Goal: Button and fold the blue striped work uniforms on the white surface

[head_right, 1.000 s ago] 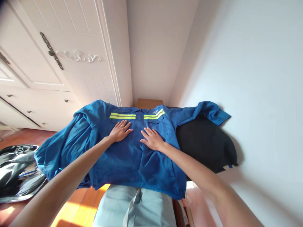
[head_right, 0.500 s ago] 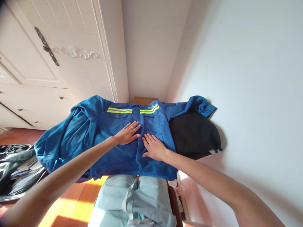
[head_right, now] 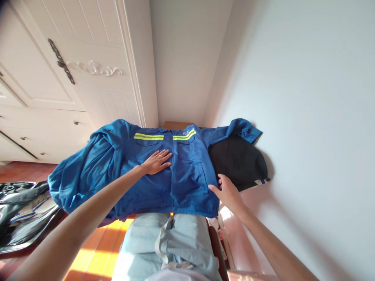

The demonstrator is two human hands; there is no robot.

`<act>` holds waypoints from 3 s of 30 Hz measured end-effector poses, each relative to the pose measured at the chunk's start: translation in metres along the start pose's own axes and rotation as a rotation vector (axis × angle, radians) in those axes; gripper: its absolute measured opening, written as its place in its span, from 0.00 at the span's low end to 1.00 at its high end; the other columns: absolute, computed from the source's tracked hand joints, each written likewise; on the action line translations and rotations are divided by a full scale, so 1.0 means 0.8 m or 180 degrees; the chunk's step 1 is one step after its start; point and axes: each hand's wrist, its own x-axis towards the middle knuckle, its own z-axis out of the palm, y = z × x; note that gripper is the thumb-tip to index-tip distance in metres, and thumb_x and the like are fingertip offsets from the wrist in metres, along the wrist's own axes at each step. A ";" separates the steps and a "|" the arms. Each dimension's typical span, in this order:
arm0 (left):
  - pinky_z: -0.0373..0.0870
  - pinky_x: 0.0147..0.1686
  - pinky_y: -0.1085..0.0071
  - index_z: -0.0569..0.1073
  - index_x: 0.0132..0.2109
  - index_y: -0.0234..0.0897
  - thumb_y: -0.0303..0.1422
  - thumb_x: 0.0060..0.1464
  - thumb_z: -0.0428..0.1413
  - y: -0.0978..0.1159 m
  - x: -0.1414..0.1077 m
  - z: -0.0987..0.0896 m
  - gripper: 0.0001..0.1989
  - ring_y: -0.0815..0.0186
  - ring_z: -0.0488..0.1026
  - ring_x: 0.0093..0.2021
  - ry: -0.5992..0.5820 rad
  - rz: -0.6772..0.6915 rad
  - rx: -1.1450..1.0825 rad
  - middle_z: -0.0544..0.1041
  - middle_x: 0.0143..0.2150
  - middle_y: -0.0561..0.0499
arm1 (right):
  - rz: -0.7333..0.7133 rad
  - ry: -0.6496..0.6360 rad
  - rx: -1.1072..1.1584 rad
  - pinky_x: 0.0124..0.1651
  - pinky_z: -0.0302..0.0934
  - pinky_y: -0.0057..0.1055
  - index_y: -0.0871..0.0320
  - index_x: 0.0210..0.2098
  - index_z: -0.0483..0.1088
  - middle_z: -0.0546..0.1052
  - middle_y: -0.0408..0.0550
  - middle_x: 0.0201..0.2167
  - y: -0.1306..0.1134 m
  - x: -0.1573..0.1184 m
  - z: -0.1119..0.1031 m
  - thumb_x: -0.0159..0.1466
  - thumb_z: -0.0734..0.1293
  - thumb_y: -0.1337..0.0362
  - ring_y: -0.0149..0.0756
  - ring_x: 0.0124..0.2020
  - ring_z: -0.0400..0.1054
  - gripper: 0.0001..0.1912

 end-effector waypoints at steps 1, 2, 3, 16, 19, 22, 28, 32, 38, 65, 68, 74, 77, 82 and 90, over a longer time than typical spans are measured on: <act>0.41 0.68 0.54 0.52 0.70 0.43 0.55 0.64 0.35 0.000 0.000 0.000 0.35 0.57 0.44 0.72 0.0000 -0.0001 -0.0017 0.50 0.72 0.44 | 0.0210 -0.0142 0.0210 0.37 0.67 0.36 0.60 0.50 0.67 0.75 0.50 0.34 -0.001 -0.001 0.004 0.58 0.66 0.50 0.40 0.31 0.72 0.26; 0.41 0.68 0.54 0.53 0.70 0.43 0.55 0.64 0.36 -0.001 0.000 0.000 0.35 0.57 0.44 0.72 0.0005 -0.0007 -0.0032 0.50 0.72 0.44 | 0.0327 -0.0305 0.0408 0.33 0.65 0.33 0.59 0.44 0.68 0.74 0.46 0.29 -0.003 0.000 0.006 0.57 0.67 0.51 0.37 0.27 0.70 0.22; 0.41 0.68 0.54 0.53 0.70 0.44 0.54 0.64 0.36 -0.001 0.000 0.000 0.34 0.57 0.45 0.72 0.0013 -0.0014 -0.0044 0.50 0.72 0.45 | 0.0392 -0.0514 0.0621 0.30 0.63 0.32 0.58 0.38 0.68 0.71 0.43 0.25 -0.006 0.002 0.006 0.56 0.66 0.51 0.36 0.25 0.68 0.18; 0.39 0.68 0.55 0.50 0.71 0.46 0.55 0.63 0.37 -0.012 0.002 0.003 0.34 0.59 0.43 0.72 -0.0069 0.0106 -0.0008 0.48 0.73 0.47 | 0.0884 -0.1465 0.2260 0.40 0.63 0.33 0.58 0.32 0.68 0.73 0.45 0.28 0.055 -0.025 -0.063 0.52 0.71 0.42 0.37 0.34 0.69 0.25; 0.39 0.68 0.54 0.49 0.71 0.45 0.55 0.63 0.36 -0.011 0.003 0.001 0.35 0.58 0.43 0.72 -0.0135 0.0092 -0.0004 0.48 0.73 0.46 | 0.0889 -0.1531 0.2830 0.49 0.63 0.38 0.58 0.41 0.69 0.77 0.53 0.38 0.043 -0.046 -0.030 0.51 0.73 0.42 0.45 0.44 0.72 0.29; 0.40 0.68 0.54 0.49 0.71 0.46 0.54 0.64 0.36 -0.011 0.002 -0.002 0.34 0.58 0.43 0.72 -0.0162 0.0106 0.0034 0.48 0.73 0.47 | 0.1018 -0.1742 0.3050 0.50 0.64 0.41 0.59 0.43 0.70 0.78 0.56 0.40 0.037 -0.059 -0.007 0.47 0.75 0.43 0.49 0.45 0.73 0.33; 0.41 0.68 0.53 0.50 0.71 0.46 0.51 0.66 0.36 -0.011 0.000 -0.003 0.31 0.59 0.43 0.72 -0.0161 0.0081 -0.0013 0.48 0.73 0.48 | 0.1042 -0.1386 0.2082 0.31 0.61 0.34 0.57 0.26 0.67 0.73 0.45 0.21 0.070 -0.057 -0.003 0.47 0.69 0.35 0.40 0.26 0.68 0.29; 0.43 0.68 0.55 0.52 0.70 0.41 0.51 0.65 0.37 -0.004 0.000 -0.007 0.33 0.57 0.43 0.72 -0.0089 -0.0038 -0.0044 0.46 0.73 0.45 | 0.0897 -0.1344 0.0951 0.26 0.53 0.32 0.53 0.17 0.56 0.63 0.42 0.13 0.086 -0.056 -0.013 0.54 0.61 0.35 0.34 0.17 0.59 0.29; 0.63 0.56 0.61 0.71 0.57 0.39 0.49 0.65 0.42 0.042 -0.035 -0.046 0.25 0.56 0.68 0.58 0.1068 -0.0536 -0.0392 0.73 0.57 0.41 | 0.0062 -0.1421 0.0456 0.28 0.53 0.30 0.54 0.21 0.65 0.71 0.44 0.19 0.005 -0.060 -0.040 0.62 0.61 0.45 0.37 0.24 0.64 0.22; 0.69 0.31 0.66 0.65 0.29 0.42 0.55 0.59 0.43 0.151 -0.164 0.158 0.24 0.63 0.70 0.30 0.2187 -0.2849 -0.2945 0.70 0.26 0.51 | -0.2864 -0.0903 0.0026 0.65 0.54 0.43 0.66 0.57 0.70 0.68 0.60 0.61 -0.186 0.234 0.161 0.70 0.56 0.63 0.45 0.62 0.61 0.21; 0.70 0.34 0.65 0.67 0.32 0.41 0.55 0.59 0.43 0.146 -0.158 0.164 0.24 0.61 0.72 0.33 0.2333 -0.2973 -0.2889 0.72 0.29 0.50 | -0.2765 -0.0742 0.0153 0.66 0.54 0.44 0.64 0.58 0.68 0.67 0.59 0.61 -0.178 0.233 0.167 0.71 0.55 0.60 0.45 0.63 0.60 0.22; 0.70 0.43 0.62 0.70 0.45 0.37 0.50 0.59 0.48 0.114 -0.193 0.159 0.20 0.57 0.73 0.45 0.3415 -0.3434 -0.2123 0.74 0.43 0.43 | -0.2696 -0.0495 0.0406 0.68 0.50 0.47 0.57 0.64 0.62 0.62 0.53 0.66 -0.170 0.234 0.168 0.72 0.52 0.54 0.43 0.67 0.54 0.26; 0.70 0.46 0.57 0.69 0.50 0.34 0.50 0.57 0.51 0.080 -0.227 0.157 0.24 0.52 0.69 0.52 0.3687 -0.3707 -0.1406 0.71 0.48 0.39 | -0.2689 -0.0604 0.0437 0.68 0.50 0.48 0.57 0.64 0.62 0.61 0.54 0.66 -0.164 0.240 0.172 0.72 0.52 0.50 0.45 0.68 0.53 0.28; 0.61 0.57 0.49 0.68 0.50 0.34 0.51 0.49 0.57 0.044 -0.264 0.166 0.29 0.46 0.64 0.57 0.3294 -0.3991 -0.1204 0.70 0.50 0.38 | -0.2667 -0.0944 0.0344 0.67 0.51 0.50 0.58 0.63 0.63 0.63 0.54 0.65 -0.152 0.249 0.185 0.70 0.51 0.45 0.48 0.67 0.54 0.32; 0.69 0.36 0.65 0.69 0.28 0.38 0.53 0.37 0.61 0.038 -0.306 0.167 0.22 0.58 0.72 0.35 0.3092 -0.3778 -0.3344 0.69 0.25 0.53 | -0.2686 -0.1133 0.0112 0.69 0.47 0.44 0.58 0.65 0.60 0.60 0.52 0.67 -0.151 0.250 0.174 0.71 0.49 0.44 0.44 0.69 0.50 0.34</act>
